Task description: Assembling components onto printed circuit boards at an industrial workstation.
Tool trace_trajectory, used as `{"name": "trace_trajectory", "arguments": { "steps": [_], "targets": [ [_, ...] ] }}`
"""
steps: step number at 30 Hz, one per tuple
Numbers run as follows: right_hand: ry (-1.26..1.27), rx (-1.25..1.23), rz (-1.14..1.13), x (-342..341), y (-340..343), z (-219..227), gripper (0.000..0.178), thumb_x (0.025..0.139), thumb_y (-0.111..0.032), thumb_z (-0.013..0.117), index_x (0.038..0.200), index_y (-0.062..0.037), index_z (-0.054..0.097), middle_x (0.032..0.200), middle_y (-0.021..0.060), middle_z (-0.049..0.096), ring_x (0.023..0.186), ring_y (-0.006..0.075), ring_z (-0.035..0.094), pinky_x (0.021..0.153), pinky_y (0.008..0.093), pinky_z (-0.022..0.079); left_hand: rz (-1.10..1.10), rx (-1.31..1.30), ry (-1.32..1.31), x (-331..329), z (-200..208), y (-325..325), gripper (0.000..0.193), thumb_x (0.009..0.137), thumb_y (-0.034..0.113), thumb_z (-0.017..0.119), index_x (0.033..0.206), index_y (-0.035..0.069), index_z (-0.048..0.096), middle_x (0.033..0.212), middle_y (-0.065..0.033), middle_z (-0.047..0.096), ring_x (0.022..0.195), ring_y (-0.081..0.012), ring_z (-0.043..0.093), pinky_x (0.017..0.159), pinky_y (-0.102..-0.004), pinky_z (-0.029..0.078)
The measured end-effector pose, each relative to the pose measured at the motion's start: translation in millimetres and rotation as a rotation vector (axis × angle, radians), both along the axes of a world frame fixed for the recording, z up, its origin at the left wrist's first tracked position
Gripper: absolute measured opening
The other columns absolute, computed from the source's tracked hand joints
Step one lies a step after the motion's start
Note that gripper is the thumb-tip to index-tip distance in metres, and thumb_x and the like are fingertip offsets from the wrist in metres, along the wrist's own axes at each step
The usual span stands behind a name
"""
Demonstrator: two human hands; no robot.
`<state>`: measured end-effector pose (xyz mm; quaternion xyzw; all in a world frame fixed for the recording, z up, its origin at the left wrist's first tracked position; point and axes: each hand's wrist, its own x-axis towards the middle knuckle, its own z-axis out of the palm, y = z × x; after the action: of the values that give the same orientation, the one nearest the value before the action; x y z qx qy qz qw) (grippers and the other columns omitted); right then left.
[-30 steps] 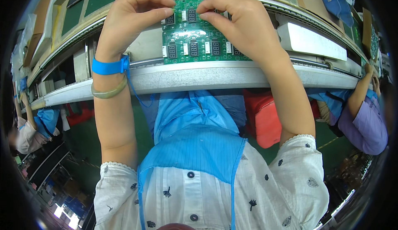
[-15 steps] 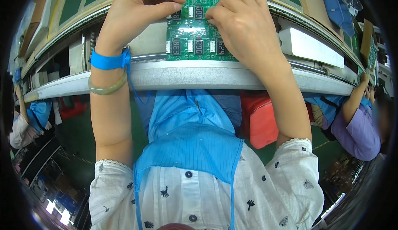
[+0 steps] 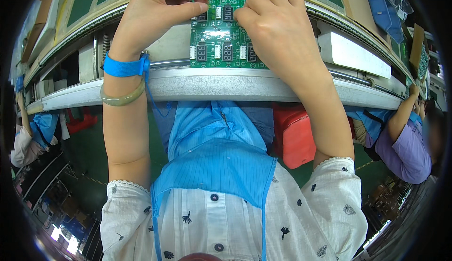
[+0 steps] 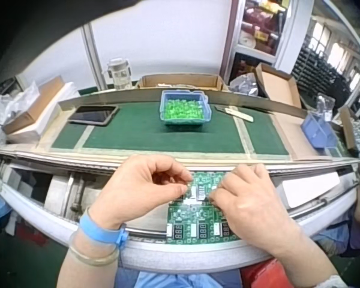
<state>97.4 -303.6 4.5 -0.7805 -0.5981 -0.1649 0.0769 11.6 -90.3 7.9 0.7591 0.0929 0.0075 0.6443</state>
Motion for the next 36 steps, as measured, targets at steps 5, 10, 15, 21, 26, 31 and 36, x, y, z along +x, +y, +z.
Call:
{"name": "trace_trajectory", "arguments": {
  "steps": [5,10,15,21,26,31,36],
  "targets": [
    [0.002,-0.008,0.009,-0.6,0.1,1.6,0.009,0.081,-0.007,0.069,0.090,-0.0065,0.070,0.090,0.0031,0.063,0.092,0.0228,0.058,0.079,0.0361,0.042,-0.003,-0.016,0.022,-0.3,0.6,-0.1,0.014,0.084,0.000,0.070,0.097,-0.003,0.073,0.080,-0.0018,0.067,0.073,-0.0067,0.058,0.067,-0.0208,0.049],
    [0.013,-0.006,0.015,1.1,0.0,0.6,0.008,0.082,-0.006,0.068,0.090,-0.0063,0.069,0.089,0.0036,0.062,0.093,0.0236,0.058,0.081,0.0370,0.042,-0.002,-0.021,0.006,0.3,0.0,-0.5,0.013,0.084,0.000,0.070,0.097,-0.003,0.073,0.080,-0.0017,0.067,0.073,-0.0066,0.058,0.066,-0.0209,0.049],
    [0.045,-0.011,0.017,-2.8,3.7,6.4,0.008,0.082,-0.006,0.068,0.090,-0.0065,0.068,0.089,0.0036,0.062,0.093,0.0238,0.058,0.081,0.0371,0.042,-0.002,-0.004,-0.004,-0.5,0.3,-0.5,0.013,0.084,0.000,0.070,0.097,-0.003,0.072,0.080,-0.0014,0.067,0.072,-0.0065,0.058,0.066,-0.0207,0.049],
    [0.052,-0.032,0.010,-5.2,5.2,8.4,0.009,0.080,-0.005,0.068,0.089,-0.0069,0.068,0.089,0.0034,0.062,0.092,0.0237,0.058,0.080,0.0372,0.042,-0.007,-0.004,-0.001,-0.6,-0.3,-0.1,0.014,0.084,0.001,0.070,0.096,-0.003,0.072,0.079,-0.0014,0.066,0.071,-0.0066,0.057,0.065,-0.0208,0.048],
    [0.043,-0.034,0.020,-3.1,4.3,6.2,0.009,0.080,-0.006,0.068,0.089,-0.0073,0.069,0.089,0.0035,0.062,0.093,0.0240,0.058,0.079,0.0373,0.042,-0.013,0.021,0.003,-0.4,1.2,-1.1,0.013,0.083,0.001,0.070,0.096,-0.003,0.072,0.079,-0.0015,0.066,0.071,-0.0068,0.057,0.065,-0.0213,0.048],
    [0.062,-0.009,-0.037,-1.1,0.7,-0.3,0.008,0.083,-0.009,0.069,0.091,-0.0069,0.070,0.090,0.0046,0.063,0.094,0.0249,0.059,0.080,0.0377,0.043,-0.018,0.075,-0.002,0.3,3.7,-1.6,0.013,0.083,0.002,0.070,0.095,-0.003,0.072,0.079,-0.0012,0.066,0.071,-0.0063,0.057,0.064,-0.0213,0.048],
    [0.109,0.011,-0.063,-3.6,1.4,-0.1,0.008,0.085,-0.011,0.070,0.091,-0.0062,0.070,0.089,0.0059,0.064,0.093,0.0263,0.060,0.081,0.0386,0.043,-0.020,0.113,-0.007,0.7,-4.1,0.3,0.015,0.084,0.006,0.070,0.096,-0.003,0.072,0.078,-0.0049,0.068,0.069,-0.0103,0.059,0.065,-0.0246,0.050]
  ]
}}
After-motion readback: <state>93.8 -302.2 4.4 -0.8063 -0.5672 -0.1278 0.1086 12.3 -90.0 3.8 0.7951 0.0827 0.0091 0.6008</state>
